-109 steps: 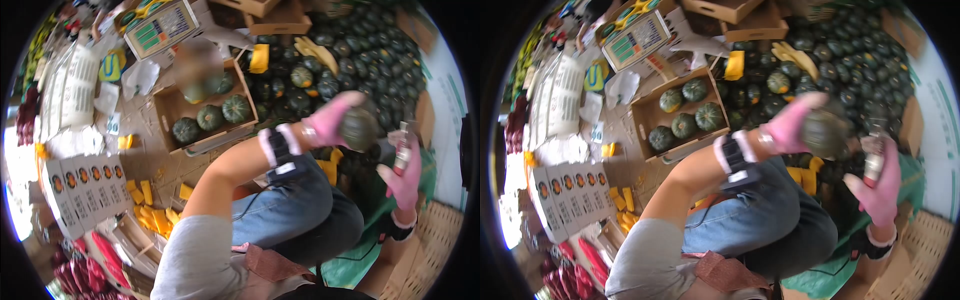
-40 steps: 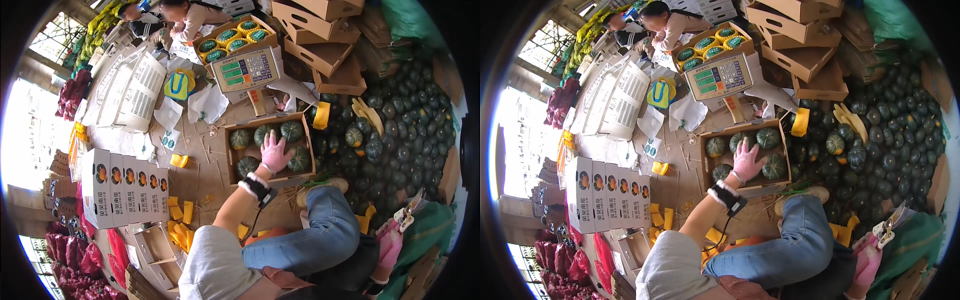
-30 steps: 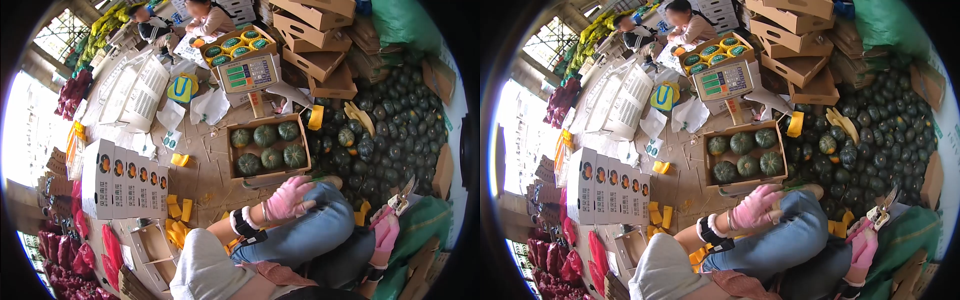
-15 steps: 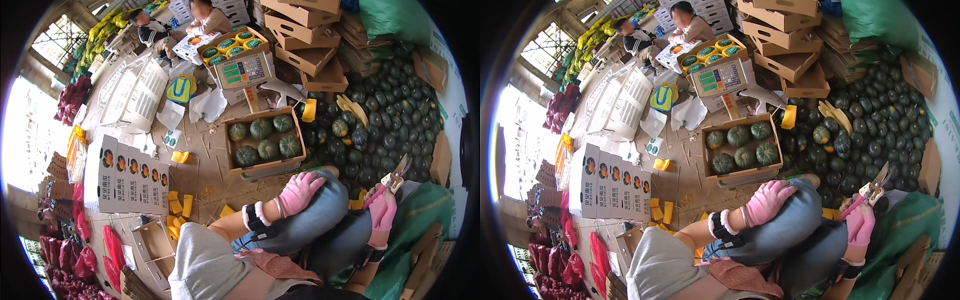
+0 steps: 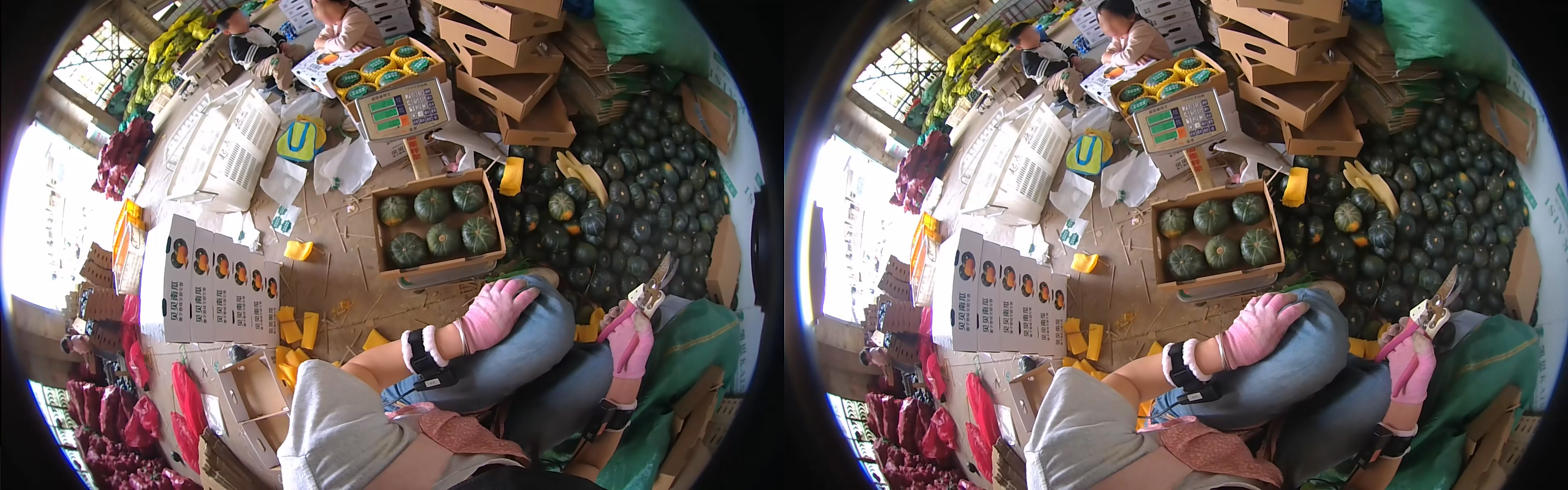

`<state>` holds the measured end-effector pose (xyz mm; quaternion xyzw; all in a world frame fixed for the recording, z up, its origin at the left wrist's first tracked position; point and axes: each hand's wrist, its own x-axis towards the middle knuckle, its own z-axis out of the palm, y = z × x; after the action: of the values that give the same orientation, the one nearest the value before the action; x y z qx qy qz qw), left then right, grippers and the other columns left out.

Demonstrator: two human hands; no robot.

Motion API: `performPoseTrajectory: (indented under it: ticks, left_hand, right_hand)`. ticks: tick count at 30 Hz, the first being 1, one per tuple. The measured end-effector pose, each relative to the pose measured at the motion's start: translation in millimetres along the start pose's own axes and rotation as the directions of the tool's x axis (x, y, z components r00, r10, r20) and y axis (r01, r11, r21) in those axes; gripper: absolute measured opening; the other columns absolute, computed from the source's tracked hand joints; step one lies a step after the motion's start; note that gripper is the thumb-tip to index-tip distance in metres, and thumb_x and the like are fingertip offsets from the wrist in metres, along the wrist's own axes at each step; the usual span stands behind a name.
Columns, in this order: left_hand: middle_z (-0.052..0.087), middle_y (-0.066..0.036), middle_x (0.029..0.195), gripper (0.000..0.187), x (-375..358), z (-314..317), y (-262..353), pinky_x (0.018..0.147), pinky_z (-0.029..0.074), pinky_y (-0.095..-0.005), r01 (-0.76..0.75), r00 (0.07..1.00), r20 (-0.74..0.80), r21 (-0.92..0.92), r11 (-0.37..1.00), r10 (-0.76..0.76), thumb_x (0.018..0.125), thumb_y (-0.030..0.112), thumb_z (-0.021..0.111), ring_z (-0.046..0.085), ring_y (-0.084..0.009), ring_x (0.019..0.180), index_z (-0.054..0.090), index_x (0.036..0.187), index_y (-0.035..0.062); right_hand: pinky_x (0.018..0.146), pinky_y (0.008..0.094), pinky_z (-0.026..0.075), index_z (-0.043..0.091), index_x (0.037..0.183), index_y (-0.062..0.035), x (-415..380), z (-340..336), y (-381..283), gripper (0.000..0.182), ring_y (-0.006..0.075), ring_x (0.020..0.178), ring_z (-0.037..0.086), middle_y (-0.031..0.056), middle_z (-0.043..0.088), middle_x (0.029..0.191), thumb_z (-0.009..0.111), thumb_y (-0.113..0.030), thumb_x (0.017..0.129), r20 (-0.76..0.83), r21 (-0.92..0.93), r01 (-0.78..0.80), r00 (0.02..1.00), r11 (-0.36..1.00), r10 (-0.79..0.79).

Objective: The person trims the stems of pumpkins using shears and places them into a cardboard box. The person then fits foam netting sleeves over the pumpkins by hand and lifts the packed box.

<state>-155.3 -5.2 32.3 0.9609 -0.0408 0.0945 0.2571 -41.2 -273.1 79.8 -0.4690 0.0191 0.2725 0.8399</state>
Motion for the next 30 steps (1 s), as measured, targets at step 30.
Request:
performPoseTrajectory:
  ticks: [30]
  left_hand:
    - [0.052,-0.013,0.114,0.037,2,0,3,0.090,0.042,-0.0432,-0.022,0.999,-0.029,-0.019,1.000,0.021,0.082,0.015,0.050,0.053,-0.0311,0.102,0.050,0.119,0.0127]
  right_hand:
    - [0.083,0.0355,0.042,0.050,0.107,0.0000,-7,17,-4,0.043,0.0216,0.089,0.054,0.0080,0.054,0.092,0.059,-0.031,0.078,-0.058,-0.035,0.028,0.998,0.999,-0.030]
